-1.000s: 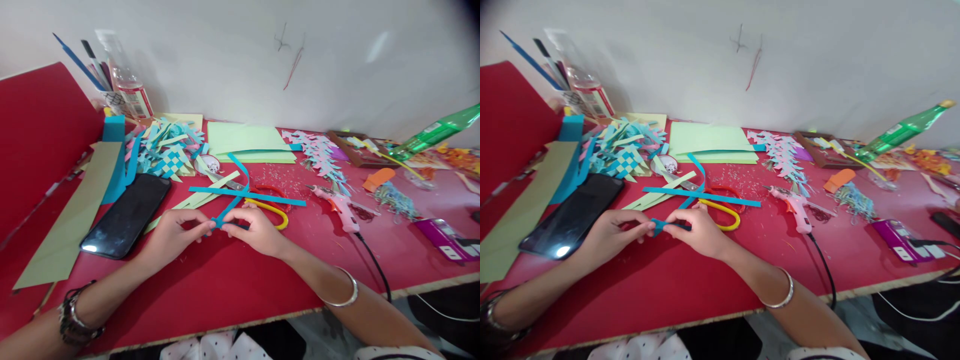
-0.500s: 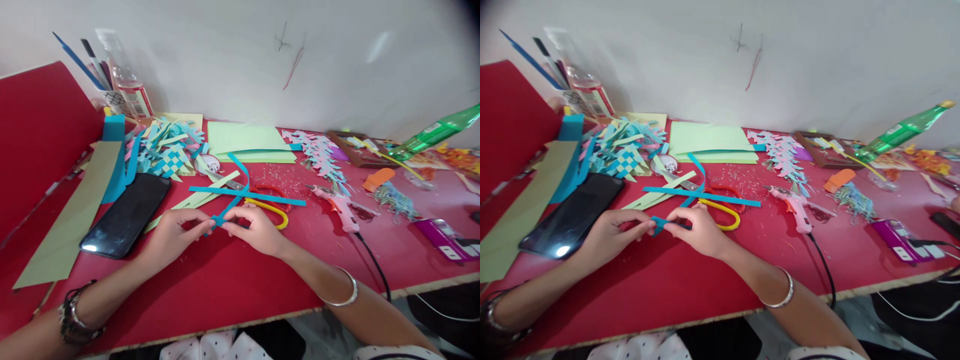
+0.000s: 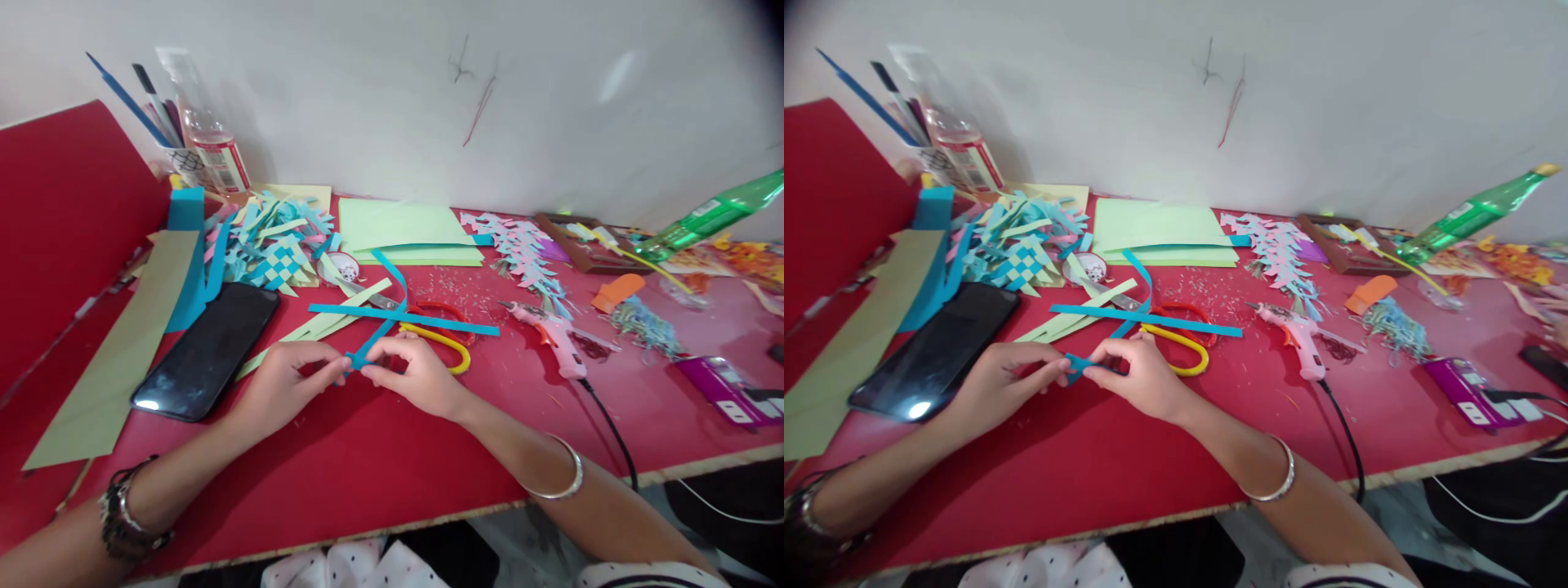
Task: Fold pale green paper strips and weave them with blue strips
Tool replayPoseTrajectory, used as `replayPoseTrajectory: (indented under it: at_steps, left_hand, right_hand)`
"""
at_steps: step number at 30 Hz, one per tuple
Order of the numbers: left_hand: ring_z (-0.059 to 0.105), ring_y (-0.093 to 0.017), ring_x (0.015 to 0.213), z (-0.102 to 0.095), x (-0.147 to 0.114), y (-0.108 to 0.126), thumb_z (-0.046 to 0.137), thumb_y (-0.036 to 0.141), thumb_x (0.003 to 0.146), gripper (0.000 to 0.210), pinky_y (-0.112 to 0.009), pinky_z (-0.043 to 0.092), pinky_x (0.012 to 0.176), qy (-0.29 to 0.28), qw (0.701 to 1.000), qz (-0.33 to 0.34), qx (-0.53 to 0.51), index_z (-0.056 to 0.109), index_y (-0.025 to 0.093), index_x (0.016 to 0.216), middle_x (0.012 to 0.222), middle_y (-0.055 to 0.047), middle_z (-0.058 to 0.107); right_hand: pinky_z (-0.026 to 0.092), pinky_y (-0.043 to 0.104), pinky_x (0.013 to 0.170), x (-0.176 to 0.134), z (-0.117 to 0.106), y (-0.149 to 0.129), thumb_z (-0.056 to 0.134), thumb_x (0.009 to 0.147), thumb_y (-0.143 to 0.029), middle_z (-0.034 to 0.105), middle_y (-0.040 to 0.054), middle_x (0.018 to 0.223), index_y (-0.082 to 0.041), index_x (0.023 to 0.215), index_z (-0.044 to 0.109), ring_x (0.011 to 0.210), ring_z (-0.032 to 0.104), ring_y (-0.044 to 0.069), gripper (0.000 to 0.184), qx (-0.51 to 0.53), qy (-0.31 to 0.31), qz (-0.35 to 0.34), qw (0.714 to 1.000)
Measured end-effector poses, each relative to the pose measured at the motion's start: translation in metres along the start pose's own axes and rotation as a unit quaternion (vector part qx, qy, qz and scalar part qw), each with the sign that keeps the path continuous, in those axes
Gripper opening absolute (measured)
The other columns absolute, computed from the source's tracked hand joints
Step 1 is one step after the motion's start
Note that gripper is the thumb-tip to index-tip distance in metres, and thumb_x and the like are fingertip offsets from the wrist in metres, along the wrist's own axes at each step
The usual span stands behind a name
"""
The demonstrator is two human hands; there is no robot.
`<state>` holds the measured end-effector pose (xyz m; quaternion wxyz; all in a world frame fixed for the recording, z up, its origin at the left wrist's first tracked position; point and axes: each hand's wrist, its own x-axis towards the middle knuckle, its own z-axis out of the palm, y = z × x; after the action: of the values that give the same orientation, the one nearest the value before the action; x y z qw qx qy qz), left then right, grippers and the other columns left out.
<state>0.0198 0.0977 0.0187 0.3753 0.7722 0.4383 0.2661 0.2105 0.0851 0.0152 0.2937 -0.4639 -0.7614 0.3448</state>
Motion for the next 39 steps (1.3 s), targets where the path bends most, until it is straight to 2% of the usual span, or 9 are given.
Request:
replayPoseTrajectory:
  at_steps: [6, 9, 12, 16, 22, 24, 28, 31, 39]
  left_hand:
    - [0.052, -0.008, 0.050, -0.001, 0.001, 0.001, 0.047, 0.036, 0.080, 0.032, -0.016, 0.041, 0.051, -0.002, 1.000, 0.013, 0.005, 0.061, 0.016, 0.061, 0.058, 0.000, 0.061]
    - [0.050, -0.007, 0.046, -0.004, 0.002, 0.000, 0.047, 0.036, 0.080, 0.032, -0.016, 0.040, 0.048, 0.004, 1.000, 0.006, -0.010, 0.061, 0.015, 0.062, 0.058, 0.000, 0.061]
    - [0.047, -0.006, 0.043, -0.009, 0.003, -0.002, 0.049, 0.035, 0.079, 0.030, -0.016, 0.039, 0.045, 0.042, 0.999, -0.007, -0.031, 0.061, 0.015, 0.060, 0.057, 0.001, 0.061]
    - [0.044, -0.006, 0.042, -0.020, 0.004, -0.006, 0.051, 0.033, 0.077, 0.027, -0.015, 0.036, 0.043, 0.113, 0.992, -0.033, -0.049, 0.058, 0.016, 0.057, 0.052, 0.003, 0.057]
    - [0.040, -0.004, 0.047, -0.033, 0.006, -0.006, 0.053, 0.027, 0.076, 0.020, -0.014, 0.033, 0.043, 0.162, 0.981, -0.063, -0.081, 0.057, 0.016, 0.060, 0.053, 0.006, 0.052]
    - [0.039, -0.004, 0.046, -0.035, 0.006, -0.006, 0.053, 0.026, 0.077, 0.020, -0.013, 0.032, 0.043, 0.173, 0.979, -0.065, -0.084, 0.057, 0.016, 0.061, 0.051, 0.007, 0.050]
    - [0.038, -0.003, 0.046, -0.037, 0.004, -0.005, 0.053, 0.025, 0.077, 0.017, -0.013, 0.032, 0.044, 0.188, 0.978, -0.060, -0.062, 0.057, 0.016, 0.063, 0.053, 0.008, 0.049]
    - [0.038, -0.004, 0.047, -0.038, 0.003, -0.004, 0.052, 0.026, 0.078, 0.017, -0.014, 0.032, 0.044, 0.193, 0.979, -0.046, -0.037, 0.057, 0.016, 0.065, 0.055, 0.007, 0.050]
    - [0.035, -0.004, 0.042, -0.032, 0.007, -0.012, 0.052, 0.033, 0.077, 0.026, -0.016, 0.029, 0.040, 0.258, 0.966, -0.004, -0.015, 0.057, 0.015, 0.059, 0.047, 0.006, 0.046]
  right_hand:
    - [0.034, 0.027, 0.071, 0.000, 0.000, 0.002, 0.057, 0.077, -0.032, 0.060, -0.0021, 0.064, -0.018, 0.071, 0.059, 0.064, 0.051, 0.011, 0.015, 0.008, 0.006, 0.003, 1.000]
    - [0.038, 0.024, 0.063, 0.001, -0.002, 0.003, 0.055, 0.078, -0.032, 0.056, -0.0025, 0.061, -0.017, 0.072, 0.058, 0.059, 0.049, 0.009, 0.016, 0.049, -0.011, 0.015, 0.999]
    - [0.036, 0.020, 0.053, 0.002, -0.005, 0.005, 0.052, 0.079, -0.031, 0.051, -0.0034, 0.058, -0.016, 0.073, 0.057, 0.052, 0.044, 0.007, 0.017, 0.105, -0.021, 0.041, 0.993]
    - [0.034, 0.019, 0.049, 0.004, -0.012, 0.008, 0.053, 0.077, -0.030, 0.051, -0.0037, 0.060, -0.017, 0.070, 0.056, 0.052, 0.044, 0.006, 0.015, 0.121, 0.006, 0.058, 0.991]
    - [0.025, 0.018, 0.036, 0.007, -0.025, 0.012, 0.051, 0.079, -0.034, 0.039, -0.0091, 0.045, -0.017, 0.068, 0.051, 0.034, 0.034, 0.003, 0.019, 0.186, 0.042, 0.110, 0.975]
    - [0.026, 0.017, 0.035, 0.008, -0.028, 0.016, 0.051, 0.079, -0.035, 0.043, -0.0088, 0.043, -0.017, 0.066, 0.050, 0.032, 0.036, 0.003, 0.022, 0.221, 0.050, 0.118, 0.967]
    - [0.035, 0.018, 0.039, 0.009, -0.033, 0.021, 0.055, 0.077, -0.035, 0.057, -0.0044, 0.050, -0.016, 0.066, 0.052, 0.036, 0.047, 0.004, 0.022, 0.264, 0.077, 0.118, 0.954]
    - [0.040, 0.018, 0.043, 0.009, -0.035, 0.022, 0.055, 0.077, -0.035, 0.059, -0.0032, 0.050, -0.016, 0.063, 0.051, 0.038, 0.053, 0.005, 0.024, 0.281, 0.086, 0.110, 0.950]
    - [0.031, 0.014, 0.035, 0.008, -0.038, 0.023, 0.054, 0.077, -0.037, 0.050, -0.0065, 0.041, -0.016, 0.057, 0.048, 0.033, 0.042, 0.002, 0.030, 0.261, 0.083, 0.098, 0.957]
